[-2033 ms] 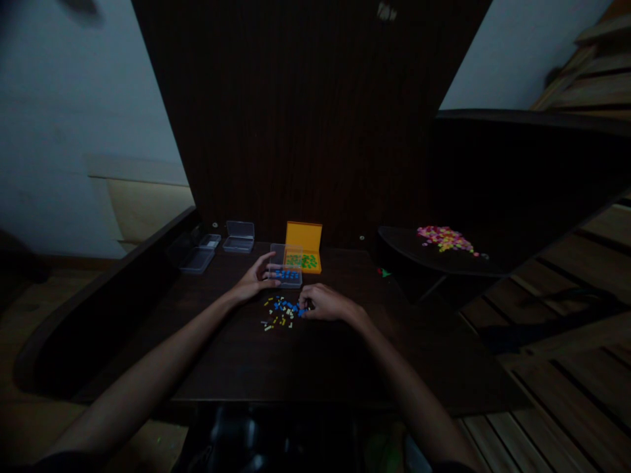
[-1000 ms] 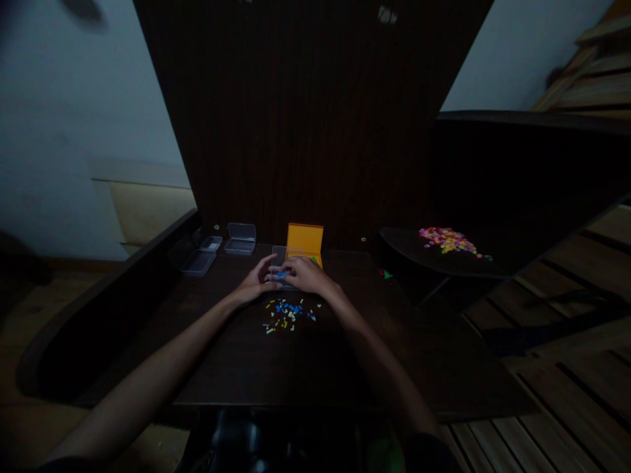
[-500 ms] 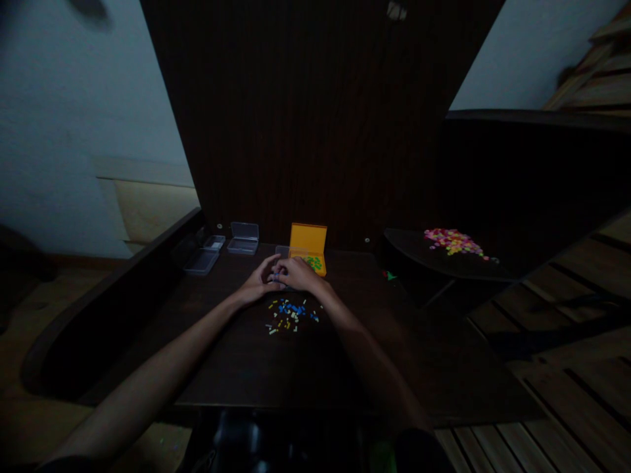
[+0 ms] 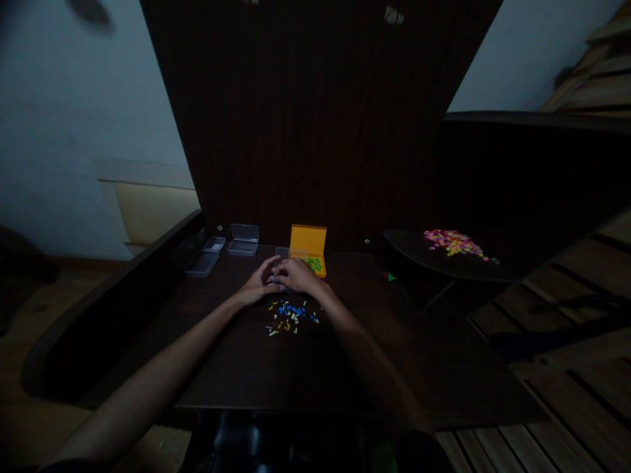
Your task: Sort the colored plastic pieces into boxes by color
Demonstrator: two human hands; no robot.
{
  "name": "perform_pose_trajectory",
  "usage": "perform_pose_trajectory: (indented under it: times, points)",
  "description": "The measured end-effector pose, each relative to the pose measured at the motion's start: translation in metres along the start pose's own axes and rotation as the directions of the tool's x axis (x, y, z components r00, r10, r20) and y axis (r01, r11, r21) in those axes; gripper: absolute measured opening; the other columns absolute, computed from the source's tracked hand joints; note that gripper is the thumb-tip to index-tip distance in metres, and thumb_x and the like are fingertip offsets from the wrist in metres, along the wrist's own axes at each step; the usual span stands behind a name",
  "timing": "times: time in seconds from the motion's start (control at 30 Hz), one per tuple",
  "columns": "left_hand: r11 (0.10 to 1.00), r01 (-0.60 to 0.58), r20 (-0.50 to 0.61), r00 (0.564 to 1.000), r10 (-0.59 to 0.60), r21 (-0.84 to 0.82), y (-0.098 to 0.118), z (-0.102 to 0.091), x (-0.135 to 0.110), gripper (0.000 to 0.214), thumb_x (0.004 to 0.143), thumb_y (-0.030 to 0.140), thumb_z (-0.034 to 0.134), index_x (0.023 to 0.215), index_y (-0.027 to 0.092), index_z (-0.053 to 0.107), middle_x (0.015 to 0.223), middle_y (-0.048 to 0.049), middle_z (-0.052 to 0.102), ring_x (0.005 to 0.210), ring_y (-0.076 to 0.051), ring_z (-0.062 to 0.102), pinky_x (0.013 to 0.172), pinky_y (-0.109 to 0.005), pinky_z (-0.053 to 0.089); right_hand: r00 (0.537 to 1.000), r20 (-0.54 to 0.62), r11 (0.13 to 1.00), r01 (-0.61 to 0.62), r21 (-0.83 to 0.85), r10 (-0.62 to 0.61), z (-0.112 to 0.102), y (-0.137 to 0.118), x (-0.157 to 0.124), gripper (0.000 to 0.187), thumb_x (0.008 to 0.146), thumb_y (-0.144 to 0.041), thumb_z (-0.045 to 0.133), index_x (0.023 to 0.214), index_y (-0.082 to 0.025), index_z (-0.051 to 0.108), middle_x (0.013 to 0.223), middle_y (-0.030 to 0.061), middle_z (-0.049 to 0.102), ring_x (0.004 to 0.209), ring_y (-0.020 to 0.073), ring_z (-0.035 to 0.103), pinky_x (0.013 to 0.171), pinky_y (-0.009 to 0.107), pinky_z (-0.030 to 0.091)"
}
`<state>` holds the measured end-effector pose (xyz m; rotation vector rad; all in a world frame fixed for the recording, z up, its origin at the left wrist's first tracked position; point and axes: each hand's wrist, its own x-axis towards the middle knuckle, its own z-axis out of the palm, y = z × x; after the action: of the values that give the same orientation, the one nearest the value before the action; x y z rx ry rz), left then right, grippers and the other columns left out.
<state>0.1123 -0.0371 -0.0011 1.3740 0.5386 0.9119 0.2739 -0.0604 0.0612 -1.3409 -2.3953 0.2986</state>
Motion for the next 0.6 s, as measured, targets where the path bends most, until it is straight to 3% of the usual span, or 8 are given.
perform_pose_trajectory:
  times: [0.2, 0.4, 0.6]
  points:
    - [1.0, -0.009, 0.005, 1.0, 0.009, -0.02, -0.0029, -0.0013, 0.0019, 0.09, 0.057, 0.012, 0.081, 0.137, 0.025, 0.039, 0.117, -0.0072, 0.057, 0.095, -0.016, 0.061, 0.09, -0.034, 0.047, 0.998, -0.038, 0.998, -0.055, 0.042, 0.056, -0.0002, 0.0007, 0.0008, 0.021, 0.082, -0.014, 0.061, 0.097, -0.019, 0.074, 0.089, 0.0038, 0.074, 0.079, 0.0162, 0.065, 0.071, 0.025, 0.044]
    - [1.0, -0.001, 0.002, 1.0, 0.001, 0.0, -0.002, -0.0008, 0.0015, 0.091, 0.059, 0.015, 0.081, 0.138, 0.025, 0.038, 0.115, -0.0069, 0.059, 0.093, -0.015, 0.061, 0.088, -0.034, 0.048, 0.994, -0.105, 0.997, -0.015, 0.081, 0.023, -0.0066, 0.0055, -0.0016, 0.016, 0.081, -0.016, 0.061, 0.092, -0.018, 0.074, 0.087, 0.004, 0.072, 0.079, 0.0154, 0.063, 0.073, 0.026, 0.044]
    - [1.0, 0.012, 0.001, 1.0, -0.012, -0.009, -0.0014, -0.0006, 0.0003, 0.092, 0.059, 0.014, 0.081, 0.139, 0.025, 0.037, 0.109, -0.005, 0.059, 0.093, -0.016, 0.062, 0.088, -0.034, 0.049, 0.999, -0.036, 0.994, -0.032, 0.1, 0.036, -0.007, 0.0085, -0.0048, 0.014, 0.081, -0.016, 0.062, 0.091, -0.016, 0.072, 0.082, 0.003, 0.07, 0.073, 0.0139, 0.061, 0.068, 0.024, 0.043]
